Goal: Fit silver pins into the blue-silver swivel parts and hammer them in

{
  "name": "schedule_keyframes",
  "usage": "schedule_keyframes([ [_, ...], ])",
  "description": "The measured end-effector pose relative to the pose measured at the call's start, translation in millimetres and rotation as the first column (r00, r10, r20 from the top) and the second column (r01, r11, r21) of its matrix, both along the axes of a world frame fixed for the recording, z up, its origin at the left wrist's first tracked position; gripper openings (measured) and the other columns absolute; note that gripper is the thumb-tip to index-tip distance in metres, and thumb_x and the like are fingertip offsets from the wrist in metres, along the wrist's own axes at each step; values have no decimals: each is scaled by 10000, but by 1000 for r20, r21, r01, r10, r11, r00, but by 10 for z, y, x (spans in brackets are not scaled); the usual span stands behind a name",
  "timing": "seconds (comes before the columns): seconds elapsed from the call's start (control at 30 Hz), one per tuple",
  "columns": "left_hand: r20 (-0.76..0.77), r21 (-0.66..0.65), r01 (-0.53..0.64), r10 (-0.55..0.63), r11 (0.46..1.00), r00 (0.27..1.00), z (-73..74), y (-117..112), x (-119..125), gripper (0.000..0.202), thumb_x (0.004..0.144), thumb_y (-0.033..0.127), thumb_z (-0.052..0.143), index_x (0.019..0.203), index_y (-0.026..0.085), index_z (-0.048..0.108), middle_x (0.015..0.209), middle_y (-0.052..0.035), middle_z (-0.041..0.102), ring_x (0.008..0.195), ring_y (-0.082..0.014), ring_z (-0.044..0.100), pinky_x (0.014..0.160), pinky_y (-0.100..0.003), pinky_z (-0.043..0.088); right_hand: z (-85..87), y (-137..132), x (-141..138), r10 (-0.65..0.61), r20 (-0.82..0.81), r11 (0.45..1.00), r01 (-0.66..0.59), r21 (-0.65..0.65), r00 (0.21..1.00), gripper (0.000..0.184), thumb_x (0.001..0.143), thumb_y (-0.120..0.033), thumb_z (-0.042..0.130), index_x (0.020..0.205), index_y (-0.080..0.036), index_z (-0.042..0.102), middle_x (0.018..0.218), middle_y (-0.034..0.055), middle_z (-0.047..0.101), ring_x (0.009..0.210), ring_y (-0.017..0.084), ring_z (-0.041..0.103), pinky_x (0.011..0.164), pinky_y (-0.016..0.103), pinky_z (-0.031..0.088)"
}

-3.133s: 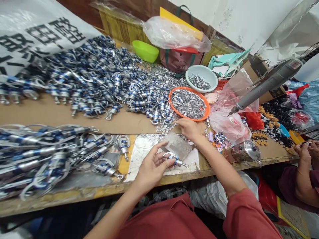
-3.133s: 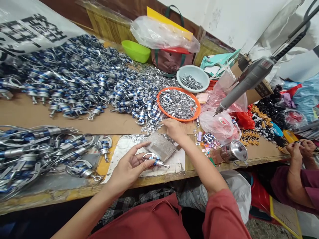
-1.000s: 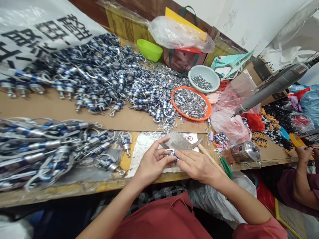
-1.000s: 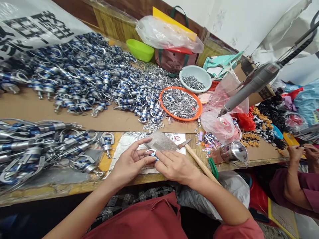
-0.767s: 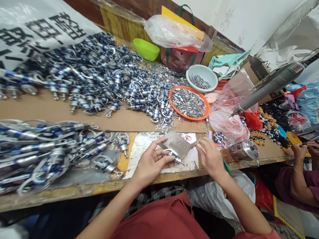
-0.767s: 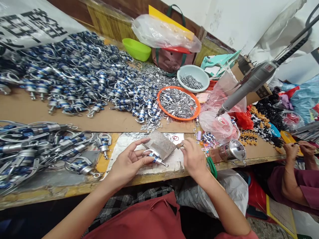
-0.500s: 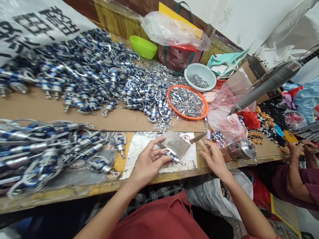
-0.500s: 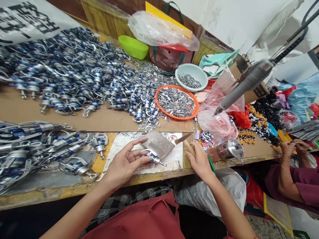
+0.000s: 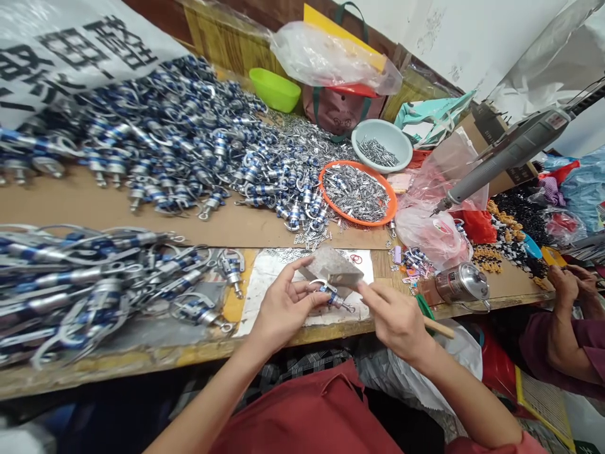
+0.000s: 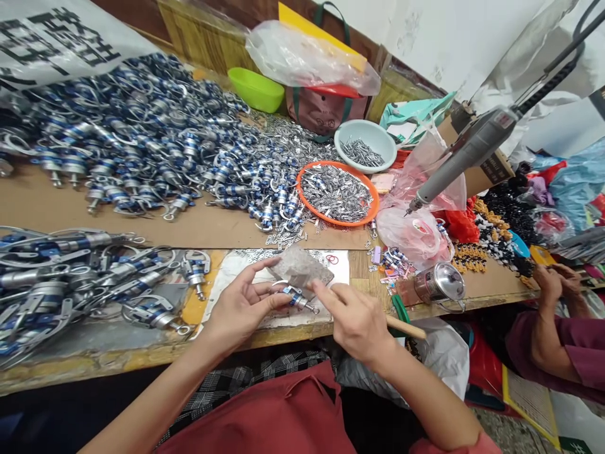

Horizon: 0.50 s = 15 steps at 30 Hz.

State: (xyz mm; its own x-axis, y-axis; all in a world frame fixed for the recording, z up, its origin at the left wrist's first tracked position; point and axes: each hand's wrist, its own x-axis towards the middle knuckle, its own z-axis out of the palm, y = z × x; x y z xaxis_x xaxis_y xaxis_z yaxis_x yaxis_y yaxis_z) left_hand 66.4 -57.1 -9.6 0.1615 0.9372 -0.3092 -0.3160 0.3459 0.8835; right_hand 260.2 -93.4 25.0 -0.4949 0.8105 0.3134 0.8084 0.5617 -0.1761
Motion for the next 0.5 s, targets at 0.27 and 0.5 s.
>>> schedule_keyframes([
  [0.27,-107,37,46,-41,998,993,6,-16,-26,379,561,303,749,873,152,596,670,-18,678,668,-194,669,673,-313,539,-298,158,617,-264,-188,964,252,-85,946,358,861,-246,501,1214,-198,526,1073,106,639,940,227,621,779,349,528],
  [0.5,-398,418,-17,200,908,896,-26,-45,-53,92,614,295,702,627,204,700,816,-46,635,738,-179,614,641,-275,505,-299,833,295,-256,-155,967,252,-47,954,223,861,-251,478,984,-175,648,926,85,636,880,199,598,768,321,486],
])
